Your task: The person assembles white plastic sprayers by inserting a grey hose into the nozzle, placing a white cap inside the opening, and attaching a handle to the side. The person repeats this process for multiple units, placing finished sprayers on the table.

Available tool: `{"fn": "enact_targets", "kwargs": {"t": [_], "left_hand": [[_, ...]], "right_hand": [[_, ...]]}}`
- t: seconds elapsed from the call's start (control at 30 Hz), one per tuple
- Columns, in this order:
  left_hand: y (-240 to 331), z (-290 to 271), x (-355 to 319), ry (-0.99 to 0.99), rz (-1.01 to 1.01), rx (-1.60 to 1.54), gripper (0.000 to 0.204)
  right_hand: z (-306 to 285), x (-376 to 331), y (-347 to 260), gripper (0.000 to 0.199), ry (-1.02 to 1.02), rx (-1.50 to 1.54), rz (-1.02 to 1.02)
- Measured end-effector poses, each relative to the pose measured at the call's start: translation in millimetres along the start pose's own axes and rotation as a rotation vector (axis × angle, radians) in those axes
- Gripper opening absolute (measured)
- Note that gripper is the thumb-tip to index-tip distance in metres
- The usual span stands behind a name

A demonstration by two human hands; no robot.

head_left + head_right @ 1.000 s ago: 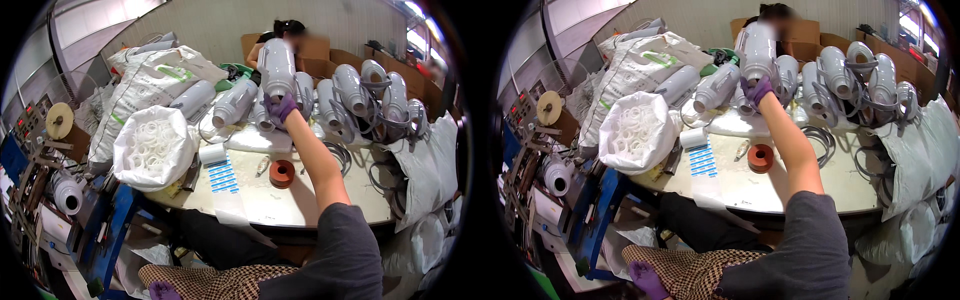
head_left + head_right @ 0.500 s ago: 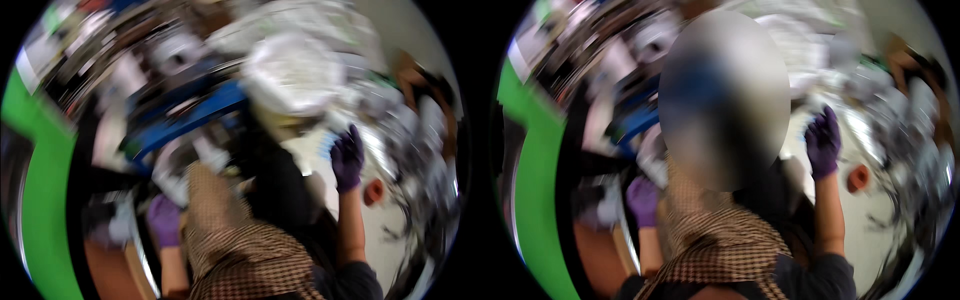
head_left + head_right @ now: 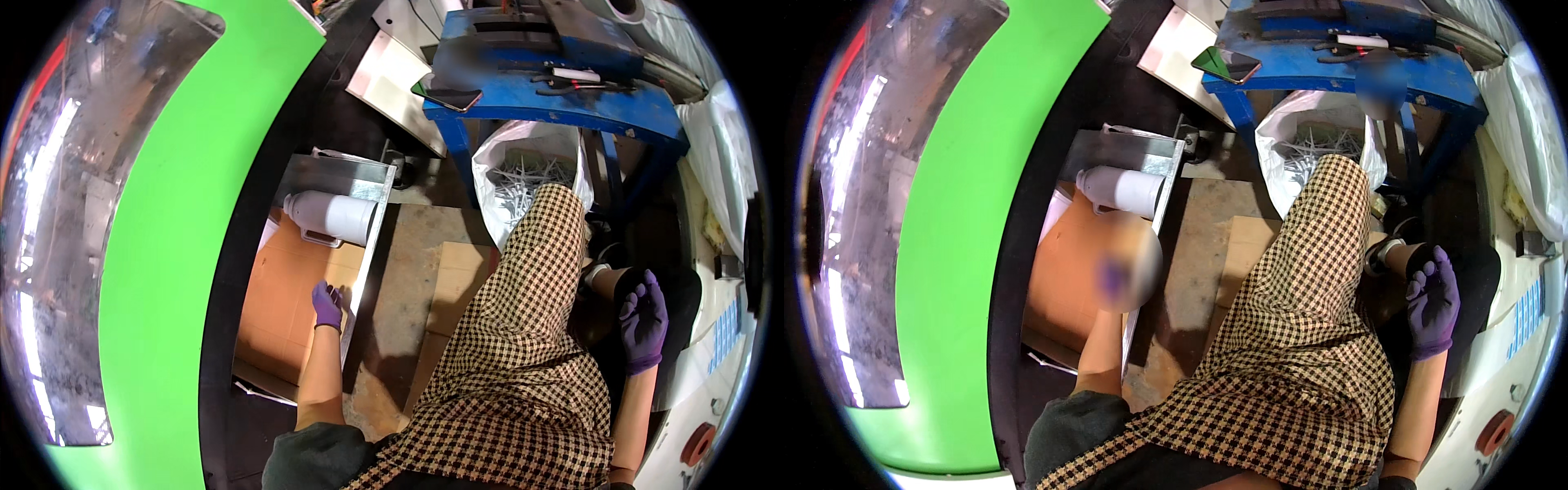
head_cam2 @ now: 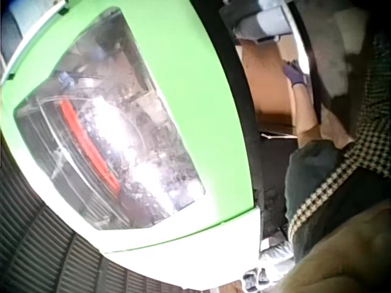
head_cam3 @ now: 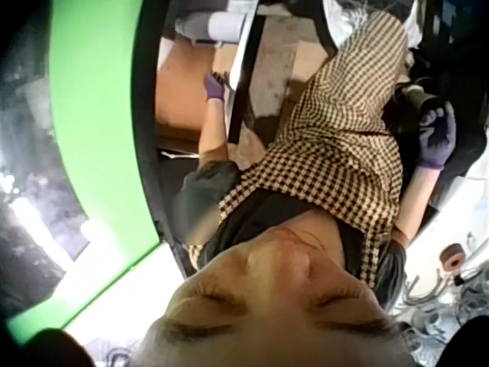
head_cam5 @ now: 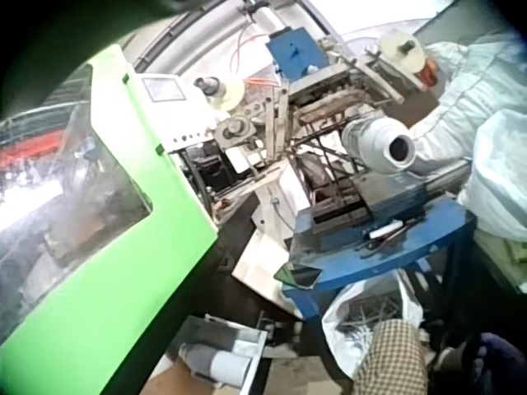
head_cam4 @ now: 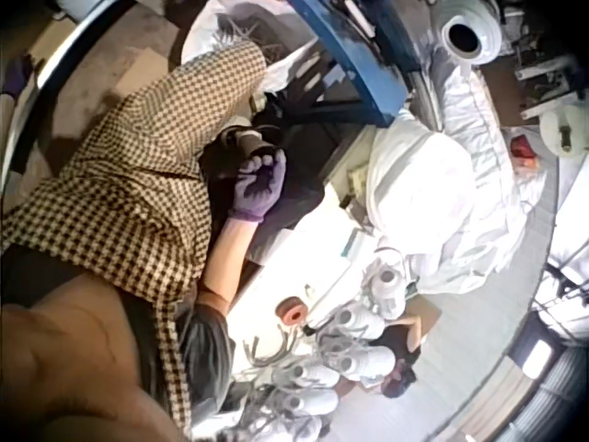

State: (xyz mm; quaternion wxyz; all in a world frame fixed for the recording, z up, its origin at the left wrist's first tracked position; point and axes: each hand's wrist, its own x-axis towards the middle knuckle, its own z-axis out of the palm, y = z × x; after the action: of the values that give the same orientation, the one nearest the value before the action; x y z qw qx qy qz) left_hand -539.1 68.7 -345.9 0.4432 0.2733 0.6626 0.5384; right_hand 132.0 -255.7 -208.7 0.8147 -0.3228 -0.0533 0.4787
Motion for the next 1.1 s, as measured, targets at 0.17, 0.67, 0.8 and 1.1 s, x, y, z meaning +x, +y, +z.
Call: {"fn": "enact_targets", "kwargs": {"t": [0.17, 0.67, 0.8, 1.1], "left_hand": [[0, 92, 53, -0.291, 0.673, 0.609, 0.029], [51, 211, 43, -0.232, 0.135, 1.664, 0.067], [61, 211, 20, -0.161, 0.154, 1.74, 0.072], [34, 117, 149, 0.217, -0.31, -0.199, 0.078]], "right_hand": [[22, 5, 8, 0.031, 0.058, -0.12, 0.095], [58, -9, 26, 0.024, 0.129, -0.504, 0.111], [65, -6, 27, 0.023, 0.078, -0.656, 0.155], [61, -9, 27, 0.023, 0.045, -0.739, 0.117]]}}
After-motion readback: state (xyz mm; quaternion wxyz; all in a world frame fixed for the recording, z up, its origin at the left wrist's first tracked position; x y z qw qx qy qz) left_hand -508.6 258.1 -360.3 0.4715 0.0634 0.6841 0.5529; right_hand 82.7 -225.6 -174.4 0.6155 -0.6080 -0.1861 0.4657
